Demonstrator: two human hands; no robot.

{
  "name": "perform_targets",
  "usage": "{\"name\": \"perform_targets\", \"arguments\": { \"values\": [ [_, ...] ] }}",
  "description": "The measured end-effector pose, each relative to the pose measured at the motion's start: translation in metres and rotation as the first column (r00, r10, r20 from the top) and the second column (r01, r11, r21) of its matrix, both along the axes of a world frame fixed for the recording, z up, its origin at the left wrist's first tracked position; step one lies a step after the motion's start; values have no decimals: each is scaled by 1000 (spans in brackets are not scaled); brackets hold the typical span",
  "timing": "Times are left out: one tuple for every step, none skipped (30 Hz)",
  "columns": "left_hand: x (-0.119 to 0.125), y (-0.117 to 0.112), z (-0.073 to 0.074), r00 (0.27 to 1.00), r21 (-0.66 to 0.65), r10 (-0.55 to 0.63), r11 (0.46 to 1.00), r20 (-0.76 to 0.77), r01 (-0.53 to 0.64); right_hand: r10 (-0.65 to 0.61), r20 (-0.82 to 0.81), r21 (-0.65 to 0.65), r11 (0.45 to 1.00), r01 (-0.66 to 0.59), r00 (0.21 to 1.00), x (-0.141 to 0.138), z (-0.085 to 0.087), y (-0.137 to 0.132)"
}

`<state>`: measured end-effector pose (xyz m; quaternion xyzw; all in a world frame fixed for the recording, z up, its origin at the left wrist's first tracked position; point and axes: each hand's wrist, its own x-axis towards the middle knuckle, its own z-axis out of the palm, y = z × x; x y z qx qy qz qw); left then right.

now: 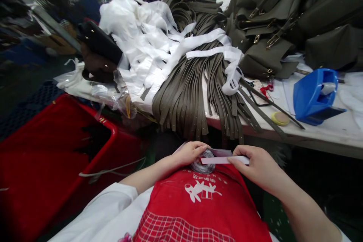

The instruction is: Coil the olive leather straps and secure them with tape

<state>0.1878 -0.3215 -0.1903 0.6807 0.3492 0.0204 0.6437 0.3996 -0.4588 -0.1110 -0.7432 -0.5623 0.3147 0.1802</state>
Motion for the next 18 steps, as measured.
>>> {"name": "perform_targets", "arguments": {
  "values": [
    [0, 0, 1, 1000, 4, -3, 1000, -3, 3, 5, 67, -1, 1000, -5, 998, -3, 2, -1],
    [0, 0, 2, 1000, 2, -4, 1000, -9, 4, 8, 138, 0, 1000, -8, 990, -7, 3, -2],
    [0, -1, 3, 1000, -5, -5, 1000, -17, 5, 13, 204, 1, 1000, -14, 979, -11, 3, -3],
    [1, -1, 4, 1000, -17, -5, 1000, -24, 5, 23, 259, -1, 1000, -24, 966, -17, 3, -2],
    [1, -2, 5, 1000, -33, -7, 999, -29, 6, 39, 302, -4, 999, -39, 953, -24, 2, -1],
    [2, -3, 6, 999, -50, -10, 999, -34, 8, 57, 336, -9, 998, -58, 940, -32, 1, 2],
    [3, -4, 7, 999, -70, -13, 998, -38, 10, 75, 365, -13, 997, -76, 928, -40, -1, 5],
    [4, -5, 8, 999, -91, -14, 996, -39, 10, 91, 391, -17, 996, -92, 916, -48, -4, 10],
    [4, -6, 9, 999, -109, -17, 994, -37, 12, 108, 410, -23, 994, -108, 906, -55, -6, 14],
    [5, -6, 10, 999, -118, -19, 993, -33, 15, 127, 416, -29, 992, -126, 900, -60, -9, 19],
    [5, -6, 11, 999, -116, -20, 993, -27, 17, 144, 408, -34, 989, -143, 901, -63, -12, 24],
    [5, -5, 12, 999, -103, -24, 994, -23, 21, 156, 385, -37, 987, -154, 910, -63, -14, 27],
    [4, -4, 14, 999, -78, -27, 997, -24, 25, 159, 345, -40, 987, -155, 925, -61, -16, 30],
    [3, -3, 16, 999, -44, -29, 999, -30, 28, 156, 288, -44, 988, -149, 945, -57, -17, 32],
    [1, -2, 18, 999, -9, -34, 999, -40, 34, 148, 214, -50, 989, -140, 966, -51, -17, 33],
    [-1, 0, 20, 998, 24, -39, 999, -52, 40, 139, 128, -55, 990, -133, 982, -44, -17, 33],
    [-2, 1, 23, 997, 53, -51, 997, -63, 54, 129, 38, -54, 990, -127, 991, -37, -18, 33],
    [-3, 1, 25, 995, 81, -67, 994, -69, 73, 112, -49, -46, 992, -114, 992, -31, -18, 33]
  ]
}}
